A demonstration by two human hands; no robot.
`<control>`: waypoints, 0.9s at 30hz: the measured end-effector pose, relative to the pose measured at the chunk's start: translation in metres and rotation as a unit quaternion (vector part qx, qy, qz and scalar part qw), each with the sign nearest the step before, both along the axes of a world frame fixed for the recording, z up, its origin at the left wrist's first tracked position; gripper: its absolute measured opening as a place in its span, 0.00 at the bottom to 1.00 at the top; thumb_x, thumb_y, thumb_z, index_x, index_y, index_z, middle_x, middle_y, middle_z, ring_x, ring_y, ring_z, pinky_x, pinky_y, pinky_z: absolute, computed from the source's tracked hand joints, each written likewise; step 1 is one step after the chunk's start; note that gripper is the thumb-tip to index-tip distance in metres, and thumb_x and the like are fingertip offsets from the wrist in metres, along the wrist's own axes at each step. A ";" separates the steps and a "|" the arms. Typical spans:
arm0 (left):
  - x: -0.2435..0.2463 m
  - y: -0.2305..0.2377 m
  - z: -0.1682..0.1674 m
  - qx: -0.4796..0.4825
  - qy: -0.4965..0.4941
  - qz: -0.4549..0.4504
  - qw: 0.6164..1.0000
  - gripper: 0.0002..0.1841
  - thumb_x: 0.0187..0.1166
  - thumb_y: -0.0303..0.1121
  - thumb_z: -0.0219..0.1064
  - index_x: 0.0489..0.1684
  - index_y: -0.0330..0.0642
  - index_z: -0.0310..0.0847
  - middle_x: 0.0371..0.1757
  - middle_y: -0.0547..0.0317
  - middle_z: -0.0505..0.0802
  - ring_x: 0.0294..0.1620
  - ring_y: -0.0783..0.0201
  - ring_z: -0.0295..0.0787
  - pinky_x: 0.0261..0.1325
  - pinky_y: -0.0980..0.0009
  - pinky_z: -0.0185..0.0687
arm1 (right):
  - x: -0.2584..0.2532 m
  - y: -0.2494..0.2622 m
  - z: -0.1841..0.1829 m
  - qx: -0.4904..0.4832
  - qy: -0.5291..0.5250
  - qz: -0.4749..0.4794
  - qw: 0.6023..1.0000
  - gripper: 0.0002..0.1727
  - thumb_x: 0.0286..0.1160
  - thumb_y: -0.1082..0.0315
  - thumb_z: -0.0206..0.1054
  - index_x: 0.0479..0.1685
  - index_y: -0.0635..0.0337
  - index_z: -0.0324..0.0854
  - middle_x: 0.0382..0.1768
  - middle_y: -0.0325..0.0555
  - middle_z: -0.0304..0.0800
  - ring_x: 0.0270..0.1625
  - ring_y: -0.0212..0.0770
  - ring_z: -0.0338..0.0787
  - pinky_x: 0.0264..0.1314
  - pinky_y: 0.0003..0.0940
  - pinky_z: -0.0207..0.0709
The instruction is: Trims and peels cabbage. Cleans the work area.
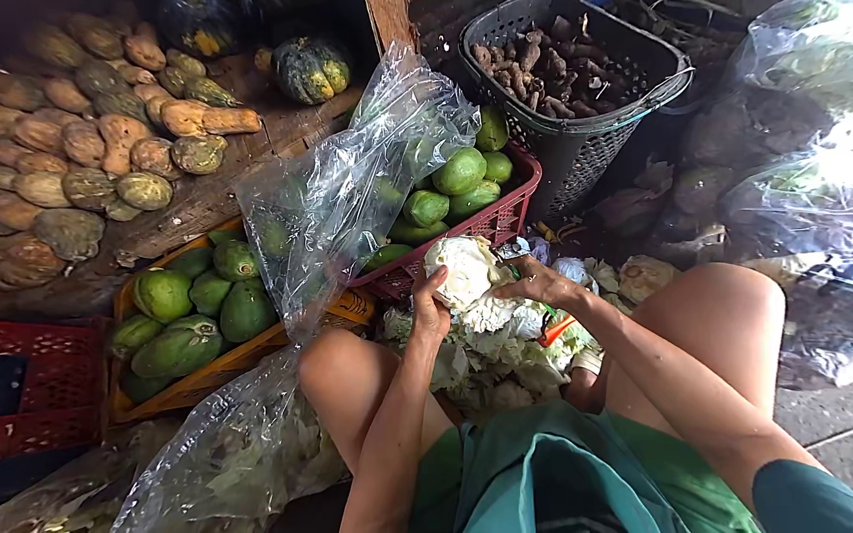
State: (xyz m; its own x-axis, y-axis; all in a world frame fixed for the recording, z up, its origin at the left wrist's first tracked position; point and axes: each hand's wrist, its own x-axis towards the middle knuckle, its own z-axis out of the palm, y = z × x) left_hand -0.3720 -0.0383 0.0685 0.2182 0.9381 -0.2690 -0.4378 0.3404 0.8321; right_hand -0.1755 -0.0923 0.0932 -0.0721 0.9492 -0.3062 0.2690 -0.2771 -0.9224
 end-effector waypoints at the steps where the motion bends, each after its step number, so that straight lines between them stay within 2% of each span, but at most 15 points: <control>1: 0.000 0.001 0.001 -0.020 -0.015 0.008 1.000 0.22 0.83 0.36 0.54 0.75 0.43 0.69 0.59 0.50 0.87 0.57 0.59 0.87 0.61 0.57 0.85 | 0.004 0.000 0.000 0.014 0.001 0.015 1.000 0.17 0.69 0.75 0.76 0.57 0.68 0.85 0.42 0.47 0.90 0.42 0.30 0.87 0.53 0.30 0.81; 3: -0.002 0.006 0.003 -0.063 -0.063 0.013 0.996 0.22 0.89 0.48 0.48 0.72 0.47 0.72 0.59 0.50 0.88 0.58 0.54 0.88 0.59 0.51 0.85 | 0.012 0.000 0.000 0.046 0.010 0.049 0.998 0.21 0.69 0.76 0.75 0.63 0.66 0.85 0.48 0.46 0.93 0.45 0.27 0.89 0.56 0.26 0.83; 5: -0.005 0.012 0.003 -0.114 -0.123 0.006 0.986 0.31 0.83 0.64 0.45 0.70 0.54 0.73 0.60 0.48 0.89 0.58 0.48 0.88 0.54 0.43 0.86 | 0.024 0.001 -0.002 0.081 -0.018 0.091 0.992 0.19 0.69 0.76 0.73 0.61 0.64 0.86 0.47 0.45 0.94 0.43 0.27 0.88 0.54 0.29 0.83; 7: -0.010 0.017 0.009 -0.173 -0.133 0.014 0.976 0.42 0.73 0.77 0.41 0.76 0.59 0.69 0.68 0.43 0.84 0.64 0.38 0.83 0.53 0.32 0.79 | 0.037 0.002 -0.001 0.084 -0.106 0.132 0.982 0.16 0.70 0.74 0.74 0.57 0.65 0.89 0.42 0.49 0.93 0.41 0.37 0.87 0.53 0.41 0.81; 9: -0.015 0.023 0.014 -0.197 -0.128 0.018 0.972 0.49 0.67 0.83 0.39 0.85 0.63 0.62 0.77 0.39 0.78 0.72 0.31 0.77 0.59 0.26 0.74 | 0.044 0.001 0.006 0.047 -0.228 0.146 0.961 0.18 0.72 0.66 0.77 0.61 0.60 0.89 0.44 0.57 0.93 0.46 0.53 0.89 0.56 0.58 0.78; 11: -0.019 0.025 0.016 -0.167 -0.137 0.023 0.976 0.45 0.71 0.80 0.42 0.82 0.59 0.65 0.72 0.38 0.81 0.65 0.32 0.82 0.55 0.30 0.79 | 0.046 0.000 0.008 0.014 -0.302 0.133 0.944 0.32 0.69 0.52 0.81 0.74 0.48 0.84 0.58 0.58 0.92 0.61 0.60 0.89 0.66 0.68 0.75; 12: -0.020 0.024 0.015 -0.137 -0.144 0.020 0.980 0.41 0.74 0.75 0.45 0.78 0.56 0.68 0.68 0.38 0.84 0.62 0.34 0.85 0.53 0.32 0.82 | 0.047 -0.001 0.006 0.022 -0.298 0.122 0.946 0.39 0.66 0.48 0.82 0.80 0.49 0.79 0.67 0.59 0.87 0.69 0.62 0.86 0.72 0.69 0.72; 15: -0.021 0.017 0.006 -0.024 -0.115 -0.017 0.993 0.25 0.81 0.54 0.57 0.68 0.48 0.74 0.55 0.49 0.90 0.54 0.53 0.90 0.54 0.49 0.88 | 0.041 -0.003 0.009 0.067 -0.144 0.075 0.985 0.45 0.67 0.54 0.81 0.86 0.60 0.68 0.76 0.59 0.80 0.76 0.54 0.81 0.79 0.54 0.71; 17: -0.018 0.010 0.009 0.005 -0.040 -0.040 0.998 0.18 0.76 0.41 0.59 0.60 0.44 0.78 0.45 0.56 0.93 0.46 0.63 0.92 0.51 0.61 0.90 | 0.029 -0.007 0.013 0.053 -0.022 0.040 0.998 0.42 0.69 0.58 0.76 0.86 0.59 0.65 0.68 0.55 0.85 0.59 0.41 0.87 0.58 0.39 0.81; 18: -0.015 0.006 0.010 0.009 0.003 -0.054 0.998 0.16 0.73 0.37 0.60 0.56 0.42 0.79 0.40 0.58 0.93 0.42 0.66 0.92 0.48 0.65 0.90 | 0.023 -0.008 0.014 0.040 0.004 0.032 0.999 0.42 0.69 0.56 0.75 0.86 0.57 0.64 0.63 0.53 0.88 0.48 0.34 0.86 0.45 0.32 0.78; 19: -0.013 0.003 0.012 0.011 0.038 -0.075 0.996 0.15 0.72 0.33 0.61 0.54 0.41 0.79 0.38 0.59 0.93 0.39 0.68 0.92 0.46 0.67 0.90 | 0.019 -0.009 0.015 0.025 0.009 0.037 0.999 0.43 0.69 0.54 0.76 0.87 0.55 0.62 0.60 0.51 0.89 0.44 0.32 0.85 0.43 0.31 0.77; 21: -0.009 -0.002 0.012 0.016 0.081 -0.115 0.990 0.16 0.71 0.30 0.62 0.56 0.37 0.78 0.37 0.57 0.92 0.37 0.68 0.91 0.45 0.68 0.90 | 0.015 -0.005 0.012 0.011 -0.003 0.059 0.998 0.46 0.66 0.55 0.80 0.86 0.57 0.63 0.58 0.56 0.89 0.50 0.41 0.89 0.59 0.43 0.83; 22: -0.009 -0.003 0.012 0.018 0.093 -0.129 0.987 0.18 0.70 0.29 0.62 0.58 0.36 0.78 0.38 0.57 0.92 0.37 0.68 0.91 0.45 0.68 0.90 | 0.014 -0.003 0.008 0.017 -0.009 0.072 0.997 0.45 0.64 0.56 0.82 0.84 0.58 0.66 0.52 0.55 0.90 0.47 0.41 0.89 0.58 0.43 0.83; 23: -0.009 -0.003 0.013 0.018 0.101 -0.135 0.985 0.19 0.69 0.27 0.63 0.60 0.35 0.78 0.38 0.56 0.92 0.37 0.68 0.91 0.45 0.69 0.90 | 0.014 -0.001 0.006 0.022 -0.011 0.086 0.996 0.44 0.62 0.58 0.83 0.81 0.59 0.67 0.47 0.52 0.90 0.43 0.38 0.88 0.55 0.40 0.83; 27: -0.014 0.000 0.016 0.017 0.099 -0.138 0.985 0.18 0.67 0.28 0.63 0.56 0.37 0.80 0.36 0.59 0.93 0.35 0.70 0.92 0.43 0.71 0.90 | 0.022 -0.001 0.008 0.041 -0.005 0.093 0.995 0.30 0.62 0.75 0.79 0.69 0.65 0.78 0.46 0.50 0.91 0.38 0.33 0.88 0.41 0.29 0.82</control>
